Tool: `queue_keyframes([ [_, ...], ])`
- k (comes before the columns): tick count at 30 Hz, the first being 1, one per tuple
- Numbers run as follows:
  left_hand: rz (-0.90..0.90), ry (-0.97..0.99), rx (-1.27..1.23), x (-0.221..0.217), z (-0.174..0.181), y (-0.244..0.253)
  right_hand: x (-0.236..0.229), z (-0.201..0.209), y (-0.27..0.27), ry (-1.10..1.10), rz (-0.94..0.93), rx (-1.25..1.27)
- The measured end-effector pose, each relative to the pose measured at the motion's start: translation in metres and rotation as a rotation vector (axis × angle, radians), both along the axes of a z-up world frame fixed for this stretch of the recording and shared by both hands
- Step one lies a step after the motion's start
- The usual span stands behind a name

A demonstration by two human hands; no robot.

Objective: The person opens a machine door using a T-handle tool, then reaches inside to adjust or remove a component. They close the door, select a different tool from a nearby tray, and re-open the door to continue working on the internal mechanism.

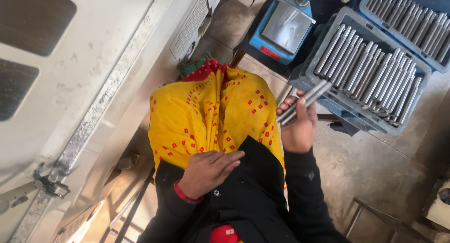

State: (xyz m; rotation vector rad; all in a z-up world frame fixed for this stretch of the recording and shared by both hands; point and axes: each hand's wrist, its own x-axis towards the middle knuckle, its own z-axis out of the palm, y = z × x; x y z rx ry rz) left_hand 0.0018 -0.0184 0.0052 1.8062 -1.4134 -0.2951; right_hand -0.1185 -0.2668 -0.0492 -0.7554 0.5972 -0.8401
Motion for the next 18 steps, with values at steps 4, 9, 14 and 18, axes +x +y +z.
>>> queue_keyframes([
  [4, 0.061, 0.083, -0.072, -0.005, -0.003, -0.002, -0.003, 0.0, 0.001, -0.083, -0.018, 0.155],
  [9, 0.073, 0.269, 0.042, -0.002, 0.0, -0.004, 0.007, 0.009, 0.011, -0.075, 0.05, 0.21],
  [14, 0.277, 0.557, 0.118, -0.004, 0.011, -0.006, 0.016, 0.014, 0.055, 0.381, 0.376, -0.701],
  [18, 0.348, 0.557, -0.058, -0.006, 0.019, -0.006, 0.017, 0.021, 0.084, 0.598, 0.722, -0.706],
])
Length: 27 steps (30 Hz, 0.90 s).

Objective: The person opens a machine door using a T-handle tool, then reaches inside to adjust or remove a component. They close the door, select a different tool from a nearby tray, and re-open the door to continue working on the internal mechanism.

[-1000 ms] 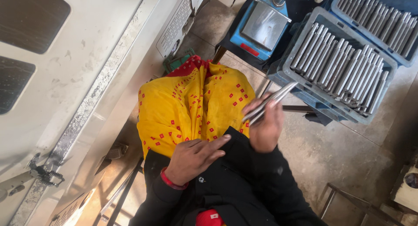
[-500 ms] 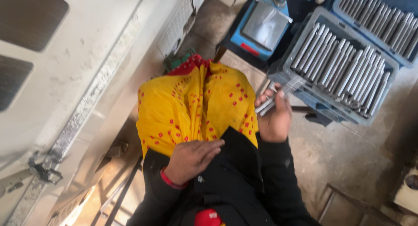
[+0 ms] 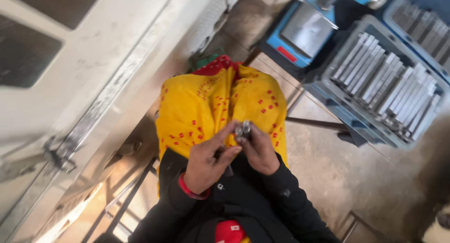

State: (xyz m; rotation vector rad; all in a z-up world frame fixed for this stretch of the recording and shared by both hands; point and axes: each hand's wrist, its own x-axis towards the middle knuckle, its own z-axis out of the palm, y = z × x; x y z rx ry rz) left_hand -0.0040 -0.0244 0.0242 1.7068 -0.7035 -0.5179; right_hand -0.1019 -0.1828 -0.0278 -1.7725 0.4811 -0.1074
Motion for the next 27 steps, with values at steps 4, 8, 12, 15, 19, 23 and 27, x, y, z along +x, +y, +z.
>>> queue_keyframes([
  [4, 0.014, -0.22, -0.196, 0.002, 0.016, 0.009, 0.006, 0.015, 0.01, -0.371, 0.265, -0.031],
  [8, -0.006, -0.288, -0.188, 0.002, 0.029, 0.016, 0.015, 0.025, 0.022, -0.497, 0.324, 0.04],
  [12, -0.038, -0.308, -0.186, 0.002, 0.038, 0.023, 0.019, 0.035, 0.023, -0.486, 0.35, -0.036],
  [15, -0.049, -0.32, -0.183, 0.003, 0.04, 0.026, 0.02, 0.042, 0.024, -0.427, 0.343, -0.068],
  [19, -0.06, -0.3, -0.173, 0.003, 0.04, 0.03, 0.022, 0.047, 0.026, -0.423, 0.358, -0.082],
  [23, -0.058, -0.269, -0.185, 0.0, 0.032, 0.032, 0.023, 0.048, 0.025, -0.418, 0.356, -0.065],
  [27, -0.013, 0.136, -0.242, -0.005, 0.016, 0.037, 0.022, 0.046, 0.02, -0.5, 0.284, -0.199],
])
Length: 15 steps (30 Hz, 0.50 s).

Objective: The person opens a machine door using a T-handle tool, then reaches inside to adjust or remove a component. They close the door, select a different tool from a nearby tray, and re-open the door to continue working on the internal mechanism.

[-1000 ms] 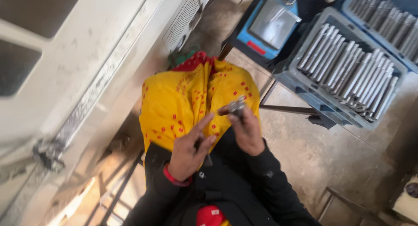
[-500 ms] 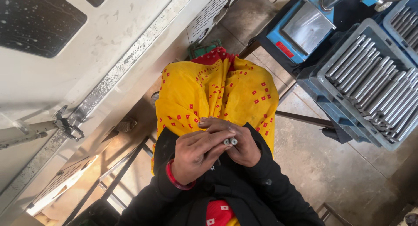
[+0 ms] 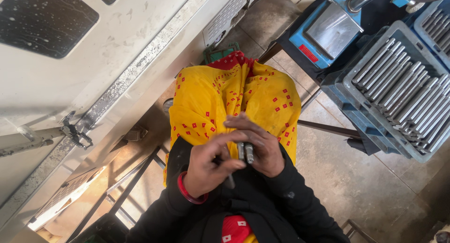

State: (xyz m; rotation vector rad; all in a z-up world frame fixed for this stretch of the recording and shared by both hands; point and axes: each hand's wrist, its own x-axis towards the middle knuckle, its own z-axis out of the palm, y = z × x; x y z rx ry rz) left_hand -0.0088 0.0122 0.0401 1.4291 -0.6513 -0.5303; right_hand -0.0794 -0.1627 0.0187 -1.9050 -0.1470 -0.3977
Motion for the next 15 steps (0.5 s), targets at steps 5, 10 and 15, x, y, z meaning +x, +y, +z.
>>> queue_keyframes([
  [5, 0.037, 0.527, 0.11, 0.009, -0.026, 0.008, -0.008, -0.003, -0.018, -0.16, 0.056, -0.332],
  [10, -0.29, 0.617, 0.076, 0.012, -0.048, 0.014, -0.012, -0.016, -0.022, -0.251, 0.258, -0.503],
  [15, -0.41, 0.675, 0.0, 0.01, -0.059, 0.02, -0.013, -0.021, -0.025, -0.379, 0.343, -0.546],
])
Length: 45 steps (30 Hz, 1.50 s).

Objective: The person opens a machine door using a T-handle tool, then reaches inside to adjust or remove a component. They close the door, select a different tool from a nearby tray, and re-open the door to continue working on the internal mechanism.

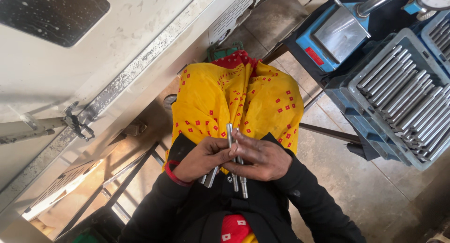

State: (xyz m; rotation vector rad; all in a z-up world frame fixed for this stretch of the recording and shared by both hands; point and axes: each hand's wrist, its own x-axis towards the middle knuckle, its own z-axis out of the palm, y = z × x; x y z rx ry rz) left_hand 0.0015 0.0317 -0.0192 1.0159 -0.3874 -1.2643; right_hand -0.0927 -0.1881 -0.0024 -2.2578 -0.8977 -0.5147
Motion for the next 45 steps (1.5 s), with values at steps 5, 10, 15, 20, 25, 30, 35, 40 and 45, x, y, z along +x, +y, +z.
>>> queue_keyframes([
  [5, 0.113, -0.055, 0.057, -0.001, -0.003, -0.006, -0.001, 0.007, 0.007, 0.061, -0.138, 0.03],
  [10, 0.325, -0.211, 0.129, 0.001, 0.007, -0.011, -0.016, -0.01, 0.046, 0.515, -0.419, 0.948],
  [15, 0.308, -0.526, 0.186, -0.004, 0.028, -0.014, -0.029, -0.046, 0.048, 0.752, -0.275, 0.574],
  [20, 0.334, -0.719, 0.109, -0.003, 0.046, -0.013, -0.02, -0.052, 0.026, 0.872, -0.279, 0.326],
  [25, 0.36, -1.006, 0.044, -0.005, 0.056, -0.009, -0.003, -0.027, 0.025, 0.734, -0.147, 0.462],
  [30, 0.339, -1.047, 0.048, -0.002, 0.06, -0.007, 0.005, -0.009, 0.028, 0.745, -0.139, 0.48],
  [35, 0.33, -1.03, 0.052, -0.001, 0.06, -0.008, 0.007, -0.006, 0.029, 0.71, -0.196, 0.386],
  [40, 0.331, -1.038, 0.051, -0.001, 0.059, -0.01, 0.005, -0.003, 0.026, 0.697, -0.151, 0.459],
  [45, 0.279, -0.979, 0.047, 0.0, 0.054, -0.011, 0.007, -0.004, 0.024, 0.66, -0.19, 0.375],
])
